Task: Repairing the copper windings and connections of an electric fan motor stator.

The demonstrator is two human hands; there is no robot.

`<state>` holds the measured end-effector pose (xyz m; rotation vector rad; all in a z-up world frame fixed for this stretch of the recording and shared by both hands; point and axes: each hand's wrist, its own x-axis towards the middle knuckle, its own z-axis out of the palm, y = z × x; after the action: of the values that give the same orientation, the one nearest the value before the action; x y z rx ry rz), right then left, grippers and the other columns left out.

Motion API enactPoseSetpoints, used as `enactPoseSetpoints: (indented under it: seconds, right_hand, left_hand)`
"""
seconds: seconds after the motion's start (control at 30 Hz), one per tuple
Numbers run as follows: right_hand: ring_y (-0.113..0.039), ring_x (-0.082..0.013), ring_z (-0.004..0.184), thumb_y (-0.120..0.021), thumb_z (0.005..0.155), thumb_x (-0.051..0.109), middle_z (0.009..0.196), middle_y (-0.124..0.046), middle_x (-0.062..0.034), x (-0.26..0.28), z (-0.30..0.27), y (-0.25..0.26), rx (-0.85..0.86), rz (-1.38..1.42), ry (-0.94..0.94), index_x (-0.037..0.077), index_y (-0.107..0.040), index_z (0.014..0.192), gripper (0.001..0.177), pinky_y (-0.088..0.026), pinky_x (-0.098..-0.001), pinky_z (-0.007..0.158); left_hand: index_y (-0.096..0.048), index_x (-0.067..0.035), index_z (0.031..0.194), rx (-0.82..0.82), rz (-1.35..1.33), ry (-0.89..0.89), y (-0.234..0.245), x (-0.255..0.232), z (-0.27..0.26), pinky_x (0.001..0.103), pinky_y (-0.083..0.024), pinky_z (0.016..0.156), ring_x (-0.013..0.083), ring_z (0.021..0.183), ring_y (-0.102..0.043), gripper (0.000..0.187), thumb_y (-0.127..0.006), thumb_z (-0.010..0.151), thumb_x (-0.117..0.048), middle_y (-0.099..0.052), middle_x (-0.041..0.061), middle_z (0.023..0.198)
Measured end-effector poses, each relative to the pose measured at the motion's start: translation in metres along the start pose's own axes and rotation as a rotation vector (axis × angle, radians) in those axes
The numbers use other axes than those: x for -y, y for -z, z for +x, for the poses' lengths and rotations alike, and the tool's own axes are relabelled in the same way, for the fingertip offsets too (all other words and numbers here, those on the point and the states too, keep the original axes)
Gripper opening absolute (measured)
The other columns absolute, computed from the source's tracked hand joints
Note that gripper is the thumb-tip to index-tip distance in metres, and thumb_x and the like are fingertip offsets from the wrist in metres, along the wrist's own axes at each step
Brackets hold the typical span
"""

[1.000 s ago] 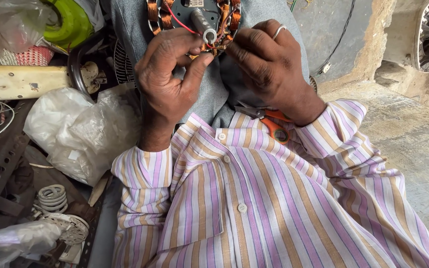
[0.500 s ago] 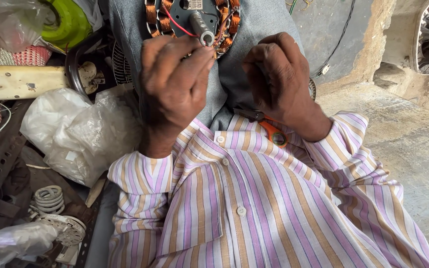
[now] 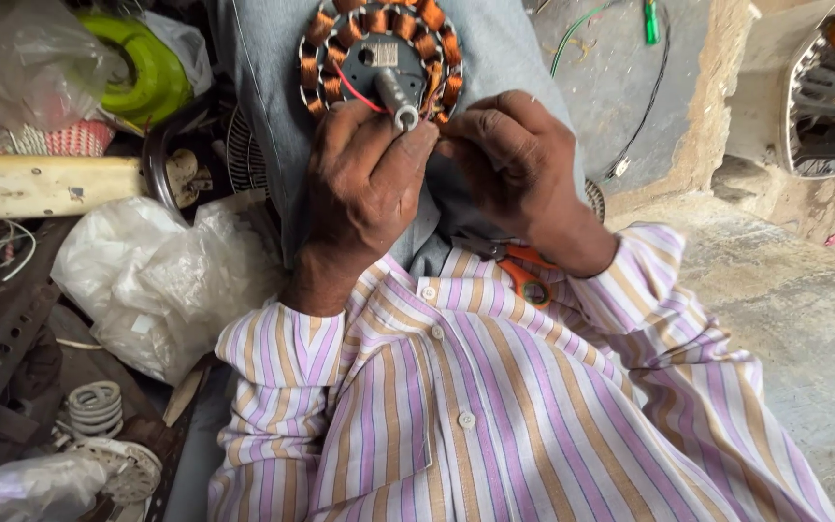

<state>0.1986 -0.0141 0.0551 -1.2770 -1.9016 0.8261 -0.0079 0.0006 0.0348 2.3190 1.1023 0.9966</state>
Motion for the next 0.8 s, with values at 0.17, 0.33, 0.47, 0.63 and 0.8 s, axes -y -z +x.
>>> enactPoseSetpoints:
  seconds: [0.17,0.33,0.47,0.63,0.8]
  right_hand:
    - [-0.069,-0.0220,0.087,-0.082,0.091,-0.003,0.097,-0.069,-0.0116,0.004,0.007,0.004,-0.021,-0.063,-0.003,-0.001,-0.074,0.105,0.016,-0.055,-0.0347,0.071]
    - [-0.072,-0.0211,0.083,-0.077,0.096,-0.005,0.099,-0.069,-0.0111,-0.006,-0.002,0.009,-0.007,0.109,-0.131,0.000,-0.072,0.105,0.011,-0.057,-0.0312,0.070]
    - [-0.066,-0.0240,0.071,-0.081,0.096,-0.003,0.088,-0.066,-0.0098,-0.011,-0.017,0.037,-0.044,-0.017,-0.172,0.000,-0.068,0.096,0.013,-0.051,-0.0336,0.066]
    - [-0.068,-0.0278,0.088,-0.077,0.081,0.015,0.097,-0.070,-0.0111,0.017,-0.065,0.054,0.494,-0.175,0.042,0.004,-0.072,0.100,0.022,-0.056,-0.0385,0.073]
    - [-0.066,-0.0273,0.095,-0.064,0.091,0.025,0.118,-0.068,-0.0130,0.036,-0.087,0.055,0.744,-0.428,0.072,0.005,-0.069,0.117,0.033,-0.054,-0.0384,0.082]
  left_hand:
    - [-0.072,0.002,0.123,0.038,0.040,0.046,-0.001,-0.002,-0.002,0.042,-0.056,0.089,0.0309,0.106,-0.061,0.026,-0.073,0.097,0.004,-0.069,0.013,0.106]
    - [-0.069,0.002,0.121,0.040,0.073,0.070,0.002,-0.009,0.001,0.044,-0.056,0.093,0.0311,0.109,-0.061,0.021,-0.073,0.101,0.000,-0.070,0.014,0.110]
    - [-0.067,-0.002,0.122,-0.055,-0.111,0.122,0.032,-0.018,0.006,0.049,-0.057,0.100,0.0333,0.111,-0.065,0.030,-0.078,0.099,-0.016,-0.070,0.015,0.115]
    - [-0.066,-0.007,0.122,-0.316,-0.221,0.188,0.080,0.003,0.014,0.033,-0.059,0.075,0.0231,0.096,-0.072,0.032,-0.079,0.096,-0.020,-0.073,0.010,0.116]
    - [-0.068,-0.006,0.121,-0.325,-0.047,-0.013,0.119,0.041,0.095,0.026,-0.053,0.063,0.0181,0.084,-0.070,0.020,-0.081,0.106,-0.006,-0.073,0.009,0.116]
